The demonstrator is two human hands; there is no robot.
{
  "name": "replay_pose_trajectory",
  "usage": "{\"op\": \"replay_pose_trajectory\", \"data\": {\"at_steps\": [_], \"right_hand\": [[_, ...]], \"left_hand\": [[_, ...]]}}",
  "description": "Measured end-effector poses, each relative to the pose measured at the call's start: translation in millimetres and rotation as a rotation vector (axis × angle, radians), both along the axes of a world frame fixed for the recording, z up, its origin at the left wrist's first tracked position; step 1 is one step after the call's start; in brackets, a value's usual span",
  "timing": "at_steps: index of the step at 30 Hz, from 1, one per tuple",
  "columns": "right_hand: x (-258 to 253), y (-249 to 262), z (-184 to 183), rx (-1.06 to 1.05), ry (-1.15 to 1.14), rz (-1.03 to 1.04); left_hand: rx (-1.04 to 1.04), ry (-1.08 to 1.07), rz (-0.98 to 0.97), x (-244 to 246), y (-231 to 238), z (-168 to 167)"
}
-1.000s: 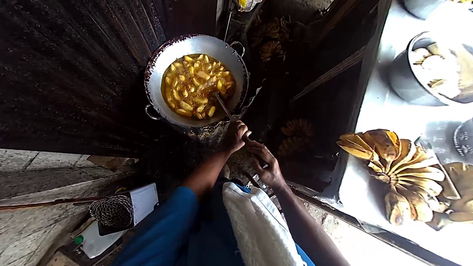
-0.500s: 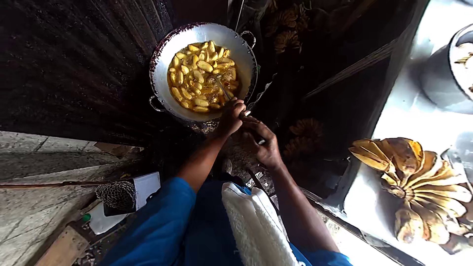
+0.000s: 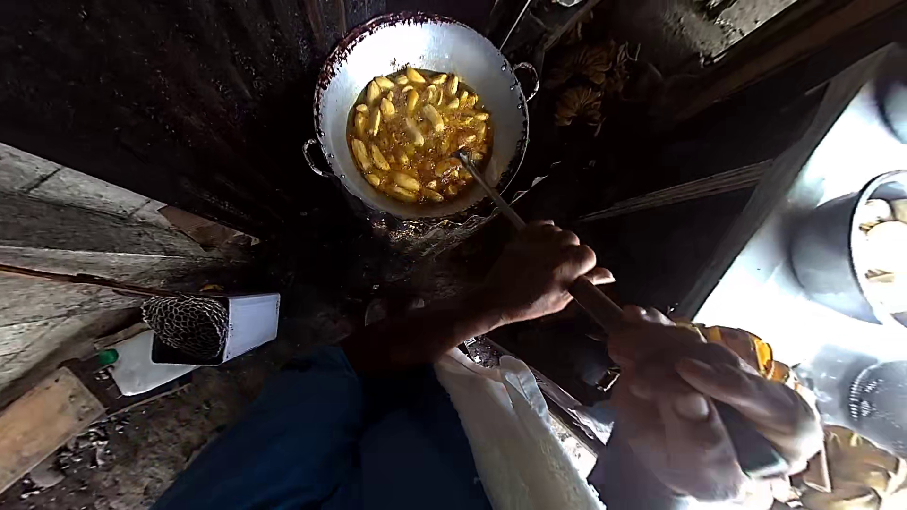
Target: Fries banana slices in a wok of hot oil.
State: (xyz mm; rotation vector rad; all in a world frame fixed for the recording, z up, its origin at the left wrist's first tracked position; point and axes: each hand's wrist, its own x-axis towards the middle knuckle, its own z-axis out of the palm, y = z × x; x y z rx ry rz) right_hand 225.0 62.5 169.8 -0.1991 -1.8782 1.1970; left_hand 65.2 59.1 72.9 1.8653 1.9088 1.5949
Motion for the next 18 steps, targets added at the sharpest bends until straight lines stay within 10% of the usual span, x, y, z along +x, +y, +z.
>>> {"op": "replay_pose_trajectory", "data": {"at_steps": [9,18], "right_hand": [[-3,-26,7,-0.002,-0.13,-0.082],[-45,-3,-74,0.044,-0.127,-0.074]], "left_hand": [[-0.06,-0.087,-0.087,14,-23,-6],[-0.07,-0.116,-0.112,-29,-1,-79]]}}
